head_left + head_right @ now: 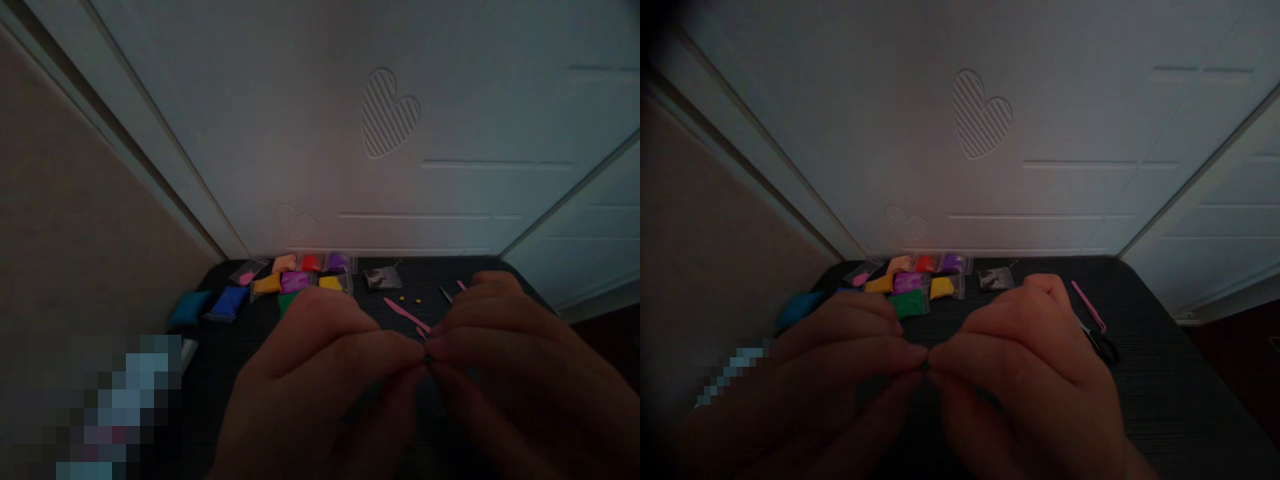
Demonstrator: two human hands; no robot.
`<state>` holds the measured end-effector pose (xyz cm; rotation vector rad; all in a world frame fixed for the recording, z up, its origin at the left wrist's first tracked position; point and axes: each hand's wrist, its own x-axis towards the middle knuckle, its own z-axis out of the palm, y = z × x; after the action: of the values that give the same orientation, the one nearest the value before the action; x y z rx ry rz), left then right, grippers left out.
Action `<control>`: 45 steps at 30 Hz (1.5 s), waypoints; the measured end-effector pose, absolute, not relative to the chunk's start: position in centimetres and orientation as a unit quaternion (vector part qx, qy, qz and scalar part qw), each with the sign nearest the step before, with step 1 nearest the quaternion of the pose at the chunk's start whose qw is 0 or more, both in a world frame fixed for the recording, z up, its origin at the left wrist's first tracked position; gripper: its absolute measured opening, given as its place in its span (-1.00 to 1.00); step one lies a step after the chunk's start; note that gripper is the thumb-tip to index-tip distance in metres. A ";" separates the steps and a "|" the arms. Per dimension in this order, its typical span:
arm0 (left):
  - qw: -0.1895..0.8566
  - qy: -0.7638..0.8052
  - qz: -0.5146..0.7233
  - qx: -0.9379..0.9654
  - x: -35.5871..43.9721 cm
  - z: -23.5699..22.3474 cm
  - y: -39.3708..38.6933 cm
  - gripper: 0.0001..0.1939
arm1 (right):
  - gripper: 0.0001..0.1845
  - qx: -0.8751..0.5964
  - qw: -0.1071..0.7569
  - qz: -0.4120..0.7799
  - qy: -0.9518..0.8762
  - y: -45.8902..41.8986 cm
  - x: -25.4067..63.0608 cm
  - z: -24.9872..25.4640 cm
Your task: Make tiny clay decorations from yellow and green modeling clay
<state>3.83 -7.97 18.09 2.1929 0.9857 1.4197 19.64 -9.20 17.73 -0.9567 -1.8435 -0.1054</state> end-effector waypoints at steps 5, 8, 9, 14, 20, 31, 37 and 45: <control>0.167 0.347 0.502 0.775 3.9 17.9 -7.8 -0.90 | -0.92 -0.401 0.503 -0.047 -0.764 -9.2 19.6 17.7; 0.166 0.347 0.508 0.770 3.9 17.8 -7.7 -0.90 | -0.90 -0.402 0.503 -0.056 -0.763 -9.3 19.6 17.6; 0.165 0.347 0.513 0.768 3.9 17.8 -7.7 -0.89 | -0.91 -0.404 0.504 -0.058 -0.762 -9.3 19.6 17.6; 0.158 0.370 0.528 0.748 4.4 17.9 -8.2 -0.84 | -0.92 -0.416 0.510 -0.053 -0.751 -9.5 19.5 17.4; 0.102 0.356 0.545 0.752 4.6 17.4 -7.7 -0.89 | -0.91 -0.418 0.503 -0.081 -0.752 -9.3 19.3 17.5; 0.079 0.394 0.559 0.725 5.3 17.7 -8.4 -0.91 | -0.87 -0.432 0.507 -0.050 -0.744 -9.6 19.1 17.5; 0.132 0.394 0.572 0.707 5.5 17.2 -8.5 -0.83 | -0.81 -0.406 0.535 -0.011 -0.741 -9.2 19.2 17.2; 0.205 0.381 0.543 0.720 4.9 17.7 -8.2 -0.77 | -0.82 -0.429 0.560 0.143 -0.695 -9.6 19.5 17.1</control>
<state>4.94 -8.23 17.74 2.0062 1.0630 1.5132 19.48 -9.57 17.08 -1.0103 -1.6372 0.3380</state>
